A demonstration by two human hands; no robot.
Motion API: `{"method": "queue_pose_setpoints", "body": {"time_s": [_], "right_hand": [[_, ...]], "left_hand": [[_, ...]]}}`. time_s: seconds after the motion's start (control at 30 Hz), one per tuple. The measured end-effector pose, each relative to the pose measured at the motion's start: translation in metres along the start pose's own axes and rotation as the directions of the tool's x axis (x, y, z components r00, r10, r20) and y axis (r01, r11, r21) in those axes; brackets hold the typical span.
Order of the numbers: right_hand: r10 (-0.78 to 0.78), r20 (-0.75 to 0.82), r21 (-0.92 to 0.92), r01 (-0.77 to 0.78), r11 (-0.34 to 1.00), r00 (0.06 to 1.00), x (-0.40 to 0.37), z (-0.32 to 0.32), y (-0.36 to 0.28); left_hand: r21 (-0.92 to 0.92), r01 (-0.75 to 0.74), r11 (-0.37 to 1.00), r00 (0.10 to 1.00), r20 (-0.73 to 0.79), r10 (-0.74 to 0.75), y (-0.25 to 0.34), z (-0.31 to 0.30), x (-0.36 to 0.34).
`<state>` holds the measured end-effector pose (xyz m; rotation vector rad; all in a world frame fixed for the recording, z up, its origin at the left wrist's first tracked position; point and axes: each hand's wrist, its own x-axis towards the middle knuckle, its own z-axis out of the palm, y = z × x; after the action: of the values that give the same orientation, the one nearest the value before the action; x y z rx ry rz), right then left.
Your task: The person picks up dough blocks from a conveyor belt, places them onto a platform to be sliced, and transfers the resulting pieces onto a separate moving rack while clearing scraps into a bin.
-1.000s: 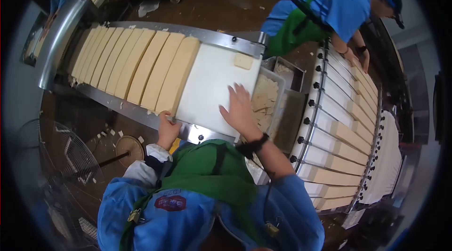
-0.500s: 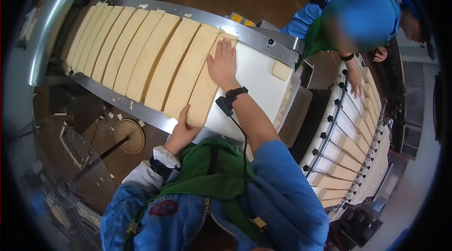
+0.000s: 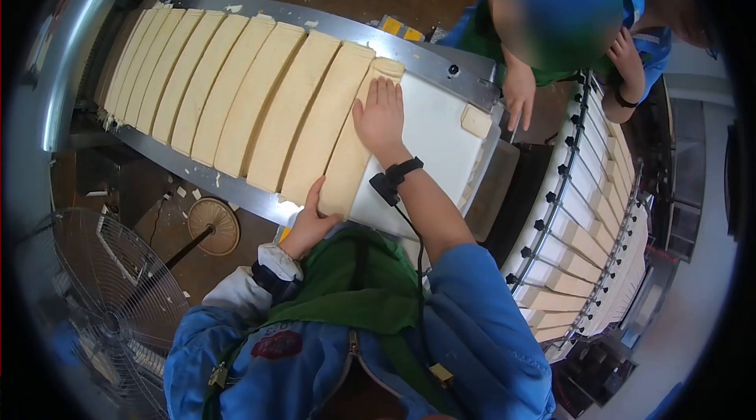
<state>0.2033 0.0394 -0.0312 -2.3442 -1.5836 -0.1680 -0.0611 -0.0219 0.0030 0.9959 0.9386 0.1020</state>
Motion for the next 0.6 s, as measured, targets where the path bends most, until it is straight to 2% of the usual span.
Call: {"method": "queue_pose_setpoints", "body": {"time_s": [0.1,0.17,0.27,0.37,0.47,0.57,0.6], "right_hand": [[0.129,0.155,0.121,-0.148,0.981,0.979,0.032,-0.033,-0.002],[0.174,0.176,0.075,-0.189,0.979,0.969,0.053,-0.027,0.004],[0.257,0.257,-0.01,-0.264,0.965,0.932,0.06,-0.033,0.001],[0.329,0.294,-0.066,-0.325,0.944,0.897,0.049,-0.045,0.008],[0.459,0.29,-0.18,-0.423,0.888,0.84,0.023,-0.07,0.037],[0.613,0.254,-0.248,-0.562,0.789,0.748,-0.022,-0.106,0.087],[0.657,0.239,-0.256,-0.606,0.753,0.715,-0.036,-0.116,0.107]], "left_hand": [[-0.047,-0.002,0.999,1.0,-0.004,0.002,0.0,0.006,-0.001],[-0.063,0.016,0.998,1.0,-0.019,-0.017,0.003,0.012,0.001],[-0.092,0.163,0.982,0.984,-0.061,-0.168,0.024,0.026,-0.001],[0.042,0.177,0.983,0.98,-0.102,-0.172,0.032,0.039,0.0],[0.294,0.012,0.956,0.998,-0.056,0.004,0.006,0.045,0.013],[0.629,-0.074,0.774,0.997,0.032,0.07,0.031,0.056,0.018],[0.661,-0.111,0.742,0.992,0.029,0.124,0.033,0.058,0.022]]}}
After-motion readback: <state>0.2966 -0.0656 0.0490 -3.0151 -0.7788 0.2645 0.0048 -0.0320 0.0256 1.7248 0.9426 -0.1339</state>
